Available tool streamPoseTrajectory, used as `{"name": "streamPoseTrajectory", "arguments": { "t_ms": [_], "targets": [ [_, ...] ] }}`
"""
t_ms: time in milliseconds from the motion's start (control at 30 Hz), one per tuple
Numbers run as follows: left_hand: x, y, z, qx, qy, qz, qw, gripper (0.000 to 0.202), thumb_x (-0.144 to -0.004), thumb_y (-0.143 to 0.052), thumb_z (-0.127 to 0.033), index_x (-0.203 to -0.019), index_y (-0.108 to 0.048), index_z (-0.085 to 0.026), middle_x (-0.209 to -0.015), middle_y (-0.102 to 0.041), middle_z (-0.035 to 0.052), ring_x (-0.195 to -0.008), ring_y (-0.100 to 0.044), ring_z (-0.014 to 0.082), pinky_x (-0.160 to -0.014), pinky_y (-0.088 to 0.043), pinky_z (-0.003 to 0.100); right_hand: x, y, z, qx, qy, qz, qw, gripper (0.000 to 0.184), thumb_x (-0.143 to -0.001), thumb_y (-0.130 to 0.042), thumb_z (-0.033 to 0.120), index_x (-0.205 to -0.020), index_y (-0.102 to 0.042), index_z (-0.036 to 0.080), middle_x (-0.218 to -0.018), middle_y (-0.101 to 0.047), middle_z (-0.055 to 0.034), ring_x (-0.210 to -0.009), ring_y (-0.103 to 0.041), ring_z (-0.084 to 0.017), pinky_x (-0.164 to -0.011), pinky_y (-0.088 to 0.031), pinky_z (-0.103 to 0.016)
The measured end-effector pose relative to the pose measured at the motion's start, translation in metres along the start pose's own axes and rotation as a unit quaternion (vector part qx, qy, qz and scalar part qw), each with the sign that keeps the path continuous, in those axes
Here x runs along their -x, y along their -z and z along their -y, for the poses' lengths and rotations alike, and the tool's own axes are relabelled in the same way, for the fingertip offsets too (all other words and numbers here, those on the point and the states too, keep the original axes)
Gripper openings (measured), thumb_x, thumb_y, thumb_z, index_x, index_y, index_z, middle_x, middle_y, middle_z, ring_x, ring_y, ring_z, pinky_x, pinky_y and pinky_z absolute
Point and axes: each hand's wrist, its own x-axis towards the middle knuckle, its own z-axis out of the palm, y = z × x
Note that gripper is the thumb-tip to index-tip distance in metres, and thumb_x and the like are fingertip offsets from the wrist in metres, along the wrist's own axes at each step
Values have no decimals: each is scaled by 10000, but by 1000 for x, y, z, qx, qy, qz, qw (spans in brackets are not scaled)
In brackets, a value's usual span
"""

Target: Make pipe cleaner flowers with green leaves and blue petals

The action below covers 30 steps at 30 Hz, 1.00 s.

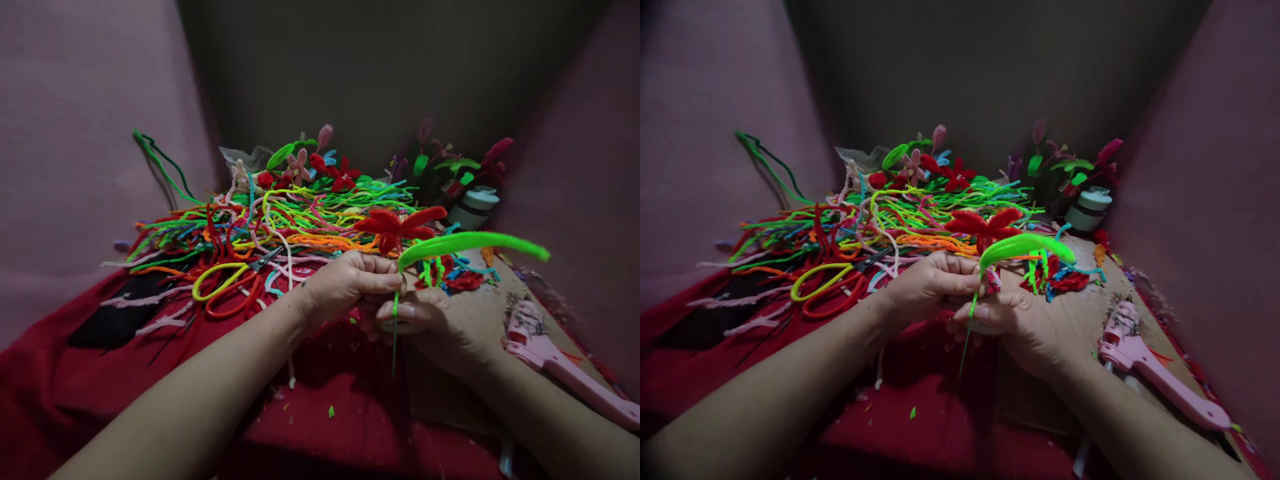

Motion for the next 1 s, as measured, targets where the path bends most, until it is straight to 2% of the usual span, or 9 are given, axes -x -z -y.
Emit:
{"name": "streamPoseTrajectory", "arguments": {
  "t_ms": [100,233,333,500,600,733,833,1000],
  "targets": [
    [-1,-2,-4,-38,-14,-24,999,187,-764,-586,-305,-722,-569,-124,-518,-511,-29,-406,-430,46,-420,-312,175,-1,-3,2,12,30,-29,999,142,-756,-591,257,-786,-692,163,-749,-665,-64,-659,-591,-180,-624,-458,-318],
    [-2,-8,-11,-91,-34,-98,990,225,-713,-636,-329,-744,-576,-114,-568,-529,-28,-447,-457,42,-454,-336,173,-2,-3,5,57,34,-55,996,94,-764,-605,258,-776,-665,187,-747,-611,-30,-660,-517,-150,-622,-411,-291],
    [-2,-12,-12,-116,-28,-124,985,224,-638,-695,-273,-673,-530,-126,-530,-499,-54,-432,-444,36,-441,-332,165,-2,1,2,63,39,-73,995,96,-768,-591,255,-742,-651,185,-709,-570,-16,-655,-483,-142,-612,-385,-279],
    [-3,-15,-9,-144,-15,-158,977,186,-660,-634,-219,-569,-497,-134,-468,-480,-51,-398,-441,48,-411,-331,175,-3,4,-3,118,27,-85,989,180,-768,-574,232,-614,-626,156,-608,-539,-9,-584,-434,-120,-561,-338,-259],
    [-3,-15,-10,-106,-17,-150,983,131,-647,-636,-186,-582,-541,-123,-484,-512,-36,-411,-461,55,-421,-358,182,-5,1,-2,108,31,-87,990,171,-770,-568,240,-632,-633,163,-593,-547,-8,-567,-436,-121,-541,-327,-256],
    [-3,-14,-9,-32,4,-171,985,120,-608,-675,-148,-696,-607,-101,-545,-572,-14,-427,-495,65,-431,-400,190,-5,-3,0,79,16,-71,994,209,-774,-564,305,-701,-692,156,-636,-610,-37,-585,-489,-142,-549,-352,-265],
    [-3,-12,-4,43,10,-163,986,180,-597,-693,-155,-737,-584,-120,-514,-551,-32,-376,-481,77,-394,-417,213,-4,-3,0,51,13,-63,997,191,-755,-583,282,-735,-723,154,-644,-642,-44,-597,-528,-151,-557,-378,-269],
    [-3,-12,1,102,26,-118,987,120,-653,-651,-163,-677,-538,-129,-433,-474,-46,-336,-436,80,-356,-422,222,-5,-1,-3,19,21,-50,998,201,-787,-562,266,-794,-733,162,-687,-675,-55,-645,-587,-165,-617,-422,-293]
  ]
}}
